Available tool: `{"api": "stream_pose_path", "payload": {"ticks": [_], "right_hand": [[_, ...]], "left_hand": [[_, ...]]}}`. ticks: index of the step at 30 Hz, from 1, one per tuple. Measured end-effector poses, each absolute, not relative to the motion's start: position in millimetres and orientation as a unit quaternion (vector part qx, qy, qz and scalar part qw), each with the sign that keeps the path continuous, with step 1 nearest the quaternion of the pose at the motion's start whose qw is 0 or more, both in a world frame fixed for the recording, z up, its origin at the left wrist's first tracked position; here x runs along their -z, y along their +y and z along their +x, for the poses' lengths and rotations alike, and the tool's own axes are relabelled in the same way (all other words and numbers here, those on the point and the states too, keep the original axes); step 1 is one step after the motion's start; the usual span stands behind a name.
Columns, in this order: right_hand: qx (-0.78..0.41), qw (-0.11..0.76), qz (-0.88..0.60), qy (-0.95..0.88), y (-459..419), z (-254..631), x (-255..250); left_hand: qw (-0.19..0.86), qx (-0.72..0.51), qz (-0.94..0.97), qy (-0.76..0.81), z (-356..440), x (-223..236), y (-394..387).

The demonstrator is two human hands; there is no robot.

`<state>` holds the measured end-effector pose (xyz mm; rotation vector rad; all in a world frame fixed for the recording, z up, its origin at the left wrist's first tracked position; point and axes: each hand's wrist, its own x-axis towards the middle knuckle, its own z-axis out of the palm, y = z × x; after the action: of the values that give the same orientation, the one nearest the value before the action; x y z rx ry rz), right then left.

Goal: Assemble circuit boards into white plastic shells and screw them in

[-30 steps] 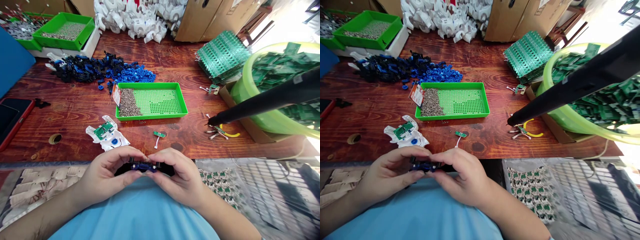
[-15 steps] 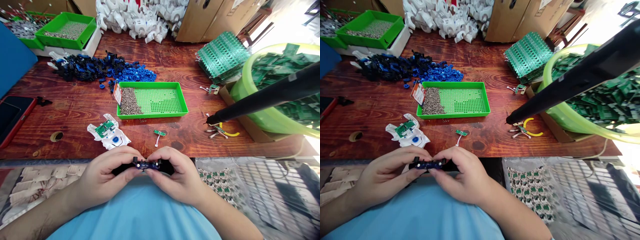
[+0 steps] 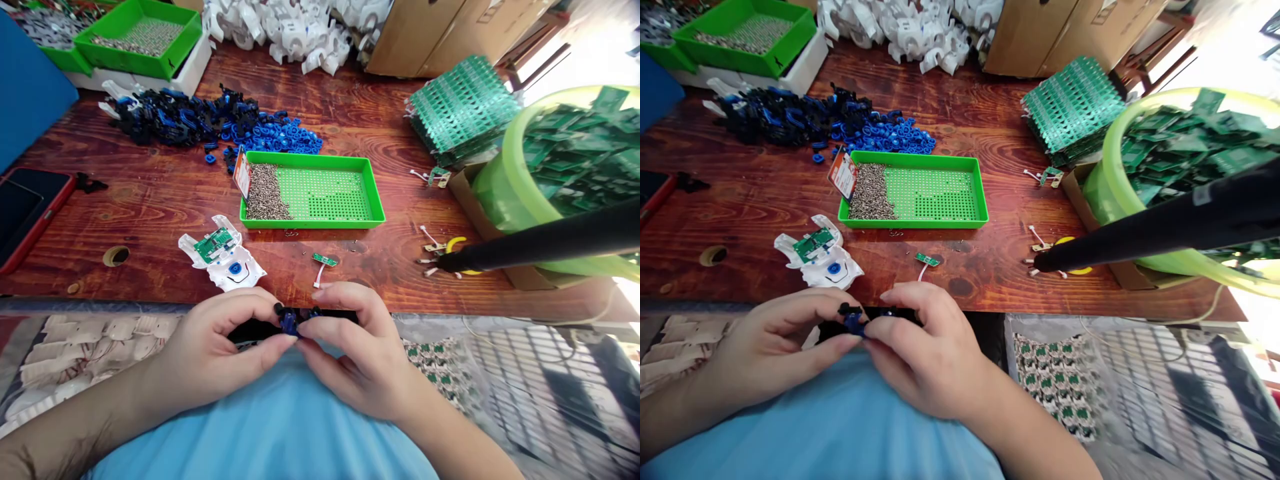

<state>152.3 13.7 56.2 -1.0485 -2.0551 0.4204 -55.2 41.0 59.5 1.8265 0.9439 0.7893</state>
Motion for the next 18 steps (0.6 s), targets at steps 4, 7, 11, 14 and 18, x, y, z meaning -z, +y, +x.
{"api": "stream_pose_path", "payload": {"ticks": [4, 7, 11, 14, 18], "right_hand": [[-0.152, 0.396, -0.425, -0.8, 11.8, 150.7, -56.2], [-0.136, 0.406, -0.426, -0.797, 11.8, 150.1, -56.8], [-0.128, 0.421, -0.421, -0.793, 11.4, 150.3, -57.5], [-0.124, 0.429, -0.425, -0.787, 10.4, 150.8, -57.5], [-0.099, 0.437, -0.418, -0.79, 10.1, 151.4, -58.0]], "left_hand": [[0.423, -0.331, 0.755, 0.376, -54.3, -64.5, 40.7], [0.424, -0.338, 0.75, 0.379, -53.6, -66.2, 40.8], [0.42, -0.346, 0.747, 0.383, -52.5, -66.8, 39.8], [0.418, -0.341, 0.749, 0.384, -52.1, -67.0, 38.6], [0.437, -0.322, 0.745, 0.388, -52.1, -65.5, 37.3]]}}
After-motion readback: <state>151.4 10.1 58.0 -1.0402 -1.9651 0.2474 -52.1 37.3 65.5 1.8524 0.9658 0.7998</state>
